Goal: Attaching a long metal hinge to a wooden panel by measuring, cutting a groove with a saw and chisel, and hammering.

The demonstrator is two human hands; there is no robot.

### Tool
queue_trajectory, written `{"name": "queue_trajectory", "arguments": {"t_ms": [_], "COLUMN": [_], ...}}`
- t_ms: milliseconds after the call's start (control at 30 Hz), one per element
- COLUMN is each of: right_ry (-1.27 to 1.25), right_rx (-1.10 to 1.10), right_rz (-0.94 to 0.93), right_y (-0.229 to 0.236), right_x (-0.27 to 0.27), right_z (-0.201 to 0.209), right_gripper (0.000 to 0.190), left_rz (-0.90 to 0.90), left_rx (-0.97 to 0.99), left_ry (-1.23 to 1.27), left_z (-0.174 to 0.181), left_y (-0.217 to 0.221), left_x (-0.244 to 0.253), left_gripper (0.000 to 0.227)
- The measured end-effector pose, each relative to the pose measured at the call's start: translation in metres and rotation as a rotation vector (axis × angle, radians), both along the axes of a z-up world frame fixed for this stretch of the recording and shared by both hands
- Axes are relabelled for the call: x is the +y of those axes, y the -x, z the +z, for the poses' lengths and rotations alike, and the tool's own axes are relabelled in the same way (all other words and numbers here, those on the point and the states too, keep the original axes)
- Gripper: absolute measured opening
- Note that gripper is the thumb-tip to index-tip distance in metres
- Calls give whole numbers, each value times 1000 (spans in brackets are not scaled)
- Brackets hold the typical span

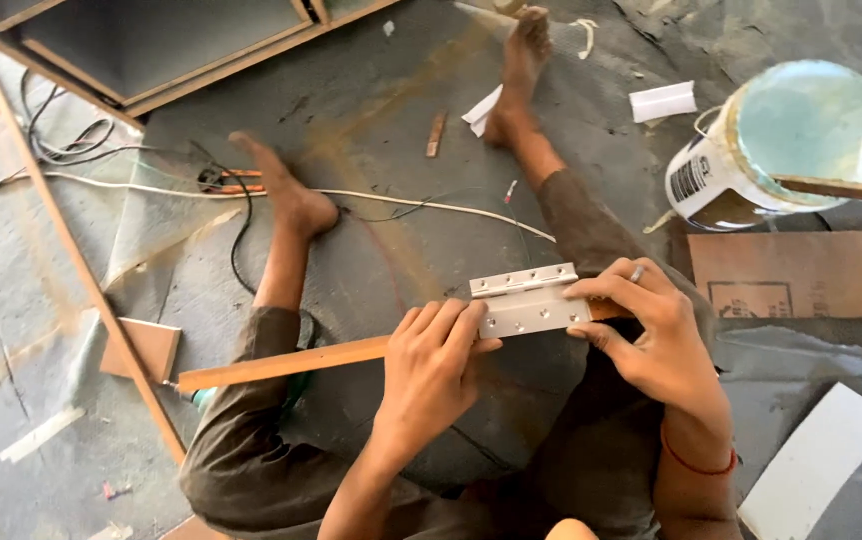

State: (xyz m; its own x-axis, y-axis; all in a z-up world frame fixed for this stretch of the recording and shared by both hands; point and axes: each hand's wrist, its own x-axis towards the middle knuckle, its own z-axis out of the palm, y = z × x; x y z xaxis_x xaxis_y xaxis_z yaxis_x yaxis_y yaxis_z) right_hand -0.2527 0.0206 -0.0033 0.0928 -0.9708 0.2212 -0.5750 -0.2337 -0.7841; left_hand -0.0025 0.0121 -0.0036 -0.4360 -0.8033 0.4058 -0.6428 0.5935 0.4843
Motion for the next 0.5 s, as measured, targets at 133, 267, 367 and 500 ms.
{"name": "queue_trajectory", "arguments": {"t_ms": [133, 267, 367, 500], "right_ry": [-1, -58, -12, 100], "right_rx": [-20, -36, 16, 148], "right_rz": [5, -25, -17, 21], "right_y": [0, 0, 5, 23], "right_x": [-3, -6, -9, -25], "right_z": [-3, -2, -5, -51], "right_gripper": [35, 32, 31, 34], "left_rz": [-4, -1, 10, 16], "left_rx": [1, -5, -14, 9], "left_ry": [-23, -15, -31, 59], "left_z": [1, -6, -8, -22], "left_y": [-2, -1, 3, 0], "left_x": [-3, -6, -12, -14], "left_gripper": [33, 32, 30, 29]}}
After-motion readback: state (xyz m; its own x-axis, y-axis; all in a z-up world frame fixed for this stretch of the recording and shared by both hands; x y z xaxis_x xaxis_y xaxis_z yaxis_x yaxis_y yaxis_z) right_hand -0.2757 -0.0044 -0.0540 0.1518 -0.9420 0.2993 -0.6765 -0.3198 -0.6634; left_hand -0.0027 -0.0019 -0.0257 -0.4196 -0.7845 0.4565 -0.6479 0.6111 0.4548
